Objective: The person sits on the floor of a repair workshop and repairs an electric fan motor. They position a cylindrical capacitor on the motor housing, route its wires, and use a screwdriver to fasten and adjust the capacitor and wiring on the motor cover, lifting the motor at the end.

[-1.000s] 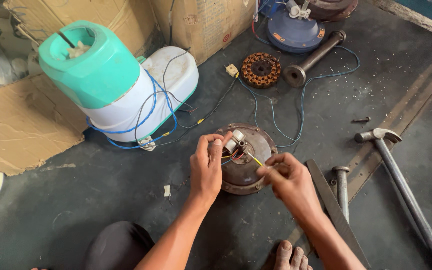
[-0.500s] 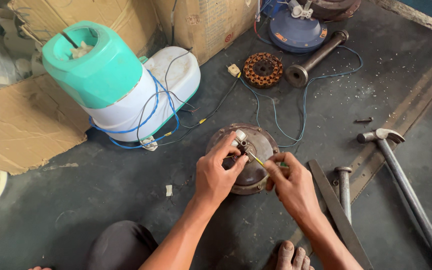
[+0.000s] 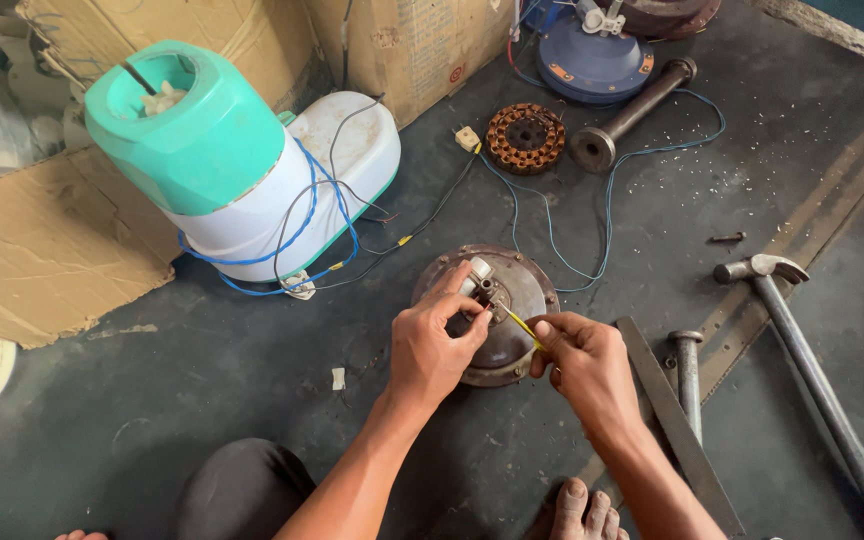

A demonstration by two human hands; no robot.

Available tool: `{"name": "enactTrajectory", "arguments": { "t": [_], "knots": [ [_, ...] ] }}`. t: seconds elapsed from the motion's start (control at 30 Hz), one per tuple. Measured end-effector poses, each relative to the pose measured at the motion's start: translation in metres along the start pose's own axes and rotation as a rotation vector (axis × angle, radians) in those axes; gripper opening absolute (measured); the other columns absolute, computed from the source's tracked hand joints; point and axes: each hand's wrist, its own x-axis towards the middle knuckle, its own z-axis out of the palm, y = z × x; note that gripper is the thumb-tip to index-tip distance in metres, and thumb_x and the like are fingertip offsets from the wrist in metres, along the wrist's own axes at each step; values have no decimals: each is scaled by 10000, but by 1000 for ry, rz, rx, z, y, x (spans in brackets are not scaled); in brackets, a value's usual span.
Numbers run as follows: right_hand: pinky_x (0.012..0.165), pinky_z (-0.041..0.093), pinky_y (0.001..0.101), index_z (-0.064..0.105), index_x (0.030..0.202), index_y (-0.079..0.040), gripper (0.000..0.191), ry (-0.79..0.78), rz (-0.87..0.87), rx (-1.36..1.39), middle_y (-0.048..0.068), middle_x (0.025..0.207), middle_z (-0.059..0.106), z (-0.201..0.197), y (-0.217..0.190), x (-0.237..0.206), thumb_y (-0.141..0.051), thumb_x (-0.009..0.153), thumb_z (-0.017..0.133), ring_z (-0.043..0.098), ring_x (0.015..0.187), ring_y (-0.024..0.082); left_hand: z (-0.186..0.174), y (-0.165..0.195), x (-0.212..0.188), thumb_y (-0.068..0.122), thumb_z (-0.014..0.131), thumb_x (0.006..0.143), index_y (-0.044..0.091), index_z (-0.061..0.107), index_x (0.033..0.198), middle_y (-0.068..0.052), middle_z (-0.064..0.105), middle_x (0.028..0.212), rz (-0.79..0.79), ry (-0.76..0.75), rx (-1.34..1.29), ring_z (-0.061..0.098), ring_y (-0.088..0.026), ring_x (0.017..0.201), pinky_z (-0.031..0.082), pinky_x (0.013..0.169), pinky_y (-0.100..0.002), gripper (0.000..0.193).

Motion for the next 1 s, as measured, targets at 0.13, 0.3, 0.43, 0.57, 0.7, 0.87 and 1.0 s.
{"name": "enactTrajectory", "arguments": {
  "t": [0.13, 0.3, 0.43, 0.57, 0.7, 0.87, 1.0],
  "knots": [
    [374, 240, 254, 696, 1183, -38, 289, -89, 150, 231, 97, 592, 616, -5, 3, 6, -212, 969, 611, 377, 407, 90, -1, 1, 0, 99, 823, 777, 22, 722, 813, -192, 670, 1354, -21, 0, -30, 681, -314, 1240, 571, 985, -370, 132],
    [345, 218, 249, 619, 1119, -8, 280, -204, 273, 470, 95, 633, 634, -11, 8, 10, -243, 967, 638, 371, 395, 87, -3, 1, -3, 82, 781, 791, 12, 730, 833, -210, 661, 1363, -71, -20, -104, 669, -314, 1250, 549, 1005, -363, 97],
    [410, 326, 263, 709, 1009, 29, 266, -86, 8, 138, 111, 721, 681, -6, 11, 4, -162, 835, 771, 512, 506, 98, -6, -6, -4, 73, 649, 901, -7, 698, 1001, -188, 711, 1344, -264, -1, -386, 711, -227, 1198, 551, 1013, -321, 137],
    [575, 447, 260, 785, 976, -12, 266, 269, -743, -567, 85, 824, 731, 0, 14, -9, -234, 832, 766, 618, 641, 119, -9, -17, 1, 69, 584, 945, -27, 675, 1147, -162, 747, 1279, -416, -4, -647, 720, -133, 1034, 566, 941, -297, 242],
    [556, 426, 244, 811, 1038, -18, 249, 169, -375, -341, 88, 742, 716, 1, 14, -6, -205, 904, 715, 575, 614, 90, -13, -17, 4, 82, 600, 953, -33, 681, 1150, -135, 769, 1223, -400, -15, -505, 694, -97, 963, 546, 867, -278, 241],
    [354, 263, 266, 719, 967, -20, 302, -205, 240, 403, 48, 565, 593, -8, 16, 6, -290, 940, 586, 384, 379, 108, -28, -8, 5, 119, 602, 919, -9, 670, 1169, -115, 806, 901, -599, -83, -250, 720, -111, 687, 595, 617, -281, 289],
    [427, 337, 246, 672, 1024, -6, 212, -188, 257, 423, 34, 636, 616, -4, 20, -3, -191, 962, 591, 467, 470, 96, -43, -2, 2, 133, 657, 916, -27, 680, 1131, -129, 799, 815, -642, -239, -234, 747, -116, 659, 571, 585, -278, 269]
  ]
}}
